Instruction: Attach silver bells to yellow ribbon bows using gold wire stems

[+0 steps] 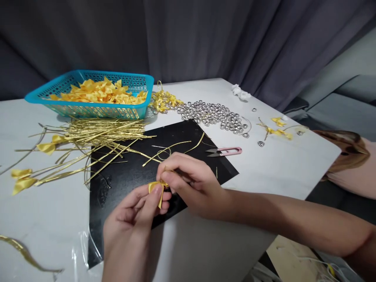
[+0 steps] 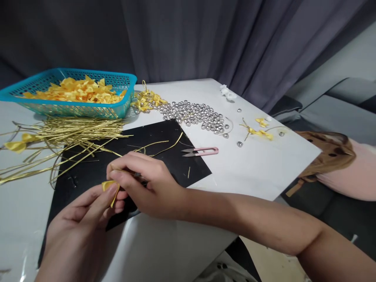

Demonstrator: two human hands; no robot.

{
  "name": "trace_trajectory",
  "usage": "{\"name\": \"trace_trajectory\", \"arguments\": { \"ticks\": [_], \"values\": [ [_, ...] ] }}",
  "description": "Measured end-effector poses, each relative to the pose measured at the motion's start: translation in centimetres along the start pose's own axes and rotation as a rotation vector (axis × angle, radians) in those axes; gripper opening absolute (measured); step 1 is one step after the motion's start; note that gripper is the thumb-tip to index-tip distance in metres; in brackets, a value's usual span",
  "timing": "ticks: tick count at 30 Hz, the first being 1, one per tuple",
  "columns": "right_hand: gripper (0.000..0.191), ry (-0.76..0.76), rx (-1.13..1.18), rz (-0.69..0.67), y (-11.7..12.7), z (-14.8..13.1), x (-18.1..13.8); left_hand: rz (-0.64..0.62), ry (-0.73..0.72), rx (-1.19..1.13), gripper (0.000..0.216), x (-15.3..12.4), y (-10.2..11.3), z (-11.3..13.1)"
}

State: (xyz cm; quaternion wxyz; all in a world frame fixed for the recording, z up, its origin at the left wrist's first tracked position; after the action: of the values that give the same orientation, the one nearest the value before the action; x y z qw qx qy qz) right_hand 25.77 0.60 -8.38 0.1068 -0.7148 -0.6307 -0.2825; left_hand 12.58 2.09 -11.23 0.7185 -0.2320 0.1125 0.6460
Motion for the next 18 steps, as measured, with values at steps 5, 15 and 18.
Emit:
{"name": "trace_trajectory", "arguments": {
  "ticks": [5,15,18],
  "values": [
    [0.016,-0.047,0.035,0.005,0.07,-0.02,0.07,0.022,0.017,-0.048,0.029,-0.12,-0.04,0.10],
    [0.016,-0.038,0.006,-0.018,0.14,0.04,-0.07,-0.004,0.033,-0.032,0.033,0.13,-0.04,0.07],
    [0.016,-0.045,0.011,-0.009,0.12,0.12,-0.07,-0.001,0.042,-0.027,0.033,0.14,-0.12,0.00]
  ]
}}
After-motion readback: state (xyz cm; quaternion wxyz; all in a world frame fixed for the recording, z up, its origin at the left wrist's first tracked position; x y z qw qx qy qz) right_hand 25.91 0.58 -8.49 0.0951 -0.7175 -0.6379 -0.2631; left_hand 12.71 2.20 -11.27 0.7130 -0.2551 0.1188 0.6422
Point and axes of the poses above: each hand's wrist, its own x-axis towards the middle knuckle, its own y-axis out of the back of the hand, z = x × y, the point moved 2 cm from there along x, towards the middle knuckle, and after that the axes turned 1 degree about -y, right-handed, at the moved point
